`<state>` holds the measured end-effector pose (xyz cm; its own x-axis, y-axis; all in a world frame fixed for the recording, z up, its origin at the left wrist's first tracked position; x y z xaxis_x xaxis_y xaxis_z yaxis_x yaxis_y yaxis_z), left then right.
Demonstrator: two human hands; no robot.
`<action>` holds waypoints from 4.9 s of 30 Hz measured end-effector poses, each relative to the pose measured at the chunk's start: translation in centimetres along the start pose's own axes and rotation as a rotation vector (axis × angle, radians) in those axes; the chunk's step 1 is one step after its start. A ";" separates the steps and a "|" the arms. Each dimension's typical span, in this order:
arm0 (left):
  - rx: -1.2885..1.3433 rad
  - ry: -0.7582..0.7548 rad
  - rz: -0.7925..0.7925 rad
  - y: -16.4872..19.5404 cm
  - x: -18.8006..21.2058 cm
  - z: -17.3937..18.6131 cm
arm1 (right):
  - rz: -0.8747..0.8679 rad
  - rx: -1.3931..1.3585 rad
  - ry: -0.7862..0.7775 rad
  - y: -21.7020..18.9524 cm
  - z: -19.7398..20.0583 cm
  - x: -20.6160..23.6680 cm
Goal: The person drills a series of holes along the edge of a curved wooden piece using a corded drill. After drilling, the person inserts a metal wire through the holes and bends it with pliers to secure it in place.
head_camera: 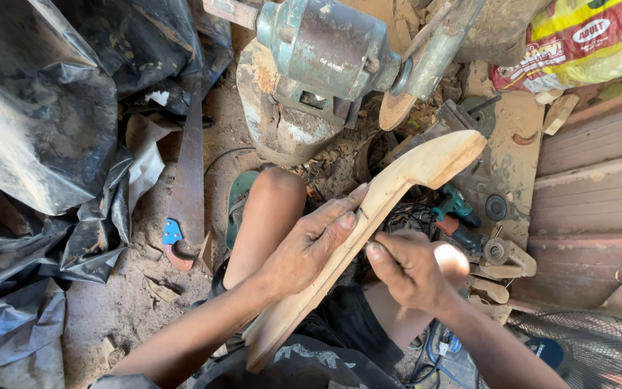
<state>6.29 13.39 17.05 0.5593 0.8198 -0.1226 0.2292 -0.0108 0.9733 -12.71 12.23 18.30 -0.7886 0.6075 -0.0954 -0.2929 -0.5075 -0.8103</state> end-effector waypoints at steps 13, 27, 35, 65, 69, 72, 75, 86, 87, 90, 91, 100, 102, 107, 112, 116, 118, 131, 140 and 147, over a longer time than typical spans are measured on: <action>-0.144 0.056 -0.032 0.6 0.2 0.2 | -0.014 -0.417 -0.022 0.1 -0.6 0.1; -0.322 0.096 0.165 2.4 0.5 -0.3 | 0.042 -0.025 0.012 -0.9 0.7 -0.3; -0.304 0.062 0.101 2.2 0.4 -0.4 | 0.262 0.416 0.039 -2.2 1.1 -0.6; 0.802 0.731 -0.016 -5.9 2.5 9.5 | -1.006 0.008 0.371 24.9 7.1 -0.5; 0.956 0.826 -0.139 -8.4 3.9 10.9 | -1.093 0.377 0.171 30.4 2.5 -1.1; 0.983 0.882 -0.151 -9.4 4.4 11.6 | -1.172 0.329 0.236 31.8 0.6 -1.8; 0.965 0.889 -0.098 -9.5 4.7 12.3 | -1.173 0.320 0.250 31.7 1.0 -2.6; 0.941 0.880 -0.056 -8.3 5.0 12.3 | -0.678 -0.073 0.484 11.7 -5.1 -3.4; 0.935 0.883 -0.032 -8.2 5.1 12.1 | -0.505 0.157 0.385 9.0 -5.9 -4.5; 0.907 0.856 -0.008 -7.6 5.5 11.2 | -0.308 0.561 0.109 3.9 -9.0 -6.9; 0.894 0.842 -0.015 -7.4 5.6 10.9 | -0.294 0.583 0.084 2.9 -9.6 -7.4; 0.890 0.887 -0.001 -7.2 6.3 9.6 | -0.319 0.614 0.013 0.6 -11.5 -7.7; 0.896 0.869 -0.031 -7.1 6.2 9.5 | -0.315 0.625 0.034 0.4 -11.5 -7.6; 0.880 0.868 -0.018 -7.2 6.0 9.3 | -0.299 0.641 0.032 0.2 -11.3 -7.9; 0.839 0.888 -0.027 -7.1 5.8 9.0 | -0.300 0.661 0.018 -0.1 -11.0 -8.2; 0.849 0.884 -0.024 -7.2 6.0 9.0 | -0.294 0.661 -0.024 0.1 -10.9 -8.3; 0.846 0.886 -0.011 -7.5 6.2 8.9 | -0.281 0.661 -0.045 0.3 -10.9 -8.4; -0.561 0.392 0.447 -0.8 9.5 3.9 | -0.196 0.635 -0.003 2.3 -9.1 -8.7; -1.440 0.456 0.433 0.2 3.7 8.0 | -0.169 0.731 -0.054 2.8 -8.4 -8.3; -1.347 0.375 0.533 -1.9 2.5 8.4 | -0.168 0.752 -0.099 4.9 -7.4 -7.9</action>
<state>13.96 10.70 13.31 0.0592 0.9872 0.1479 -0.9344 0.0027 0.3562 -3.88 9.43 10.77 -0.7351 0.6738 0.0748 -0.6734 -0.7130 -0.1956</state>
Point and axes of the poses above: each hand's wrist, its own x-axis away from the middle knuckle, its own z-axis out of the back of the hand, y = z × x, the point moved 3 cm from there along -x, towards the middle knuckle, and after that the axes turned 15 degrees about -y, right-handed, at the moved point
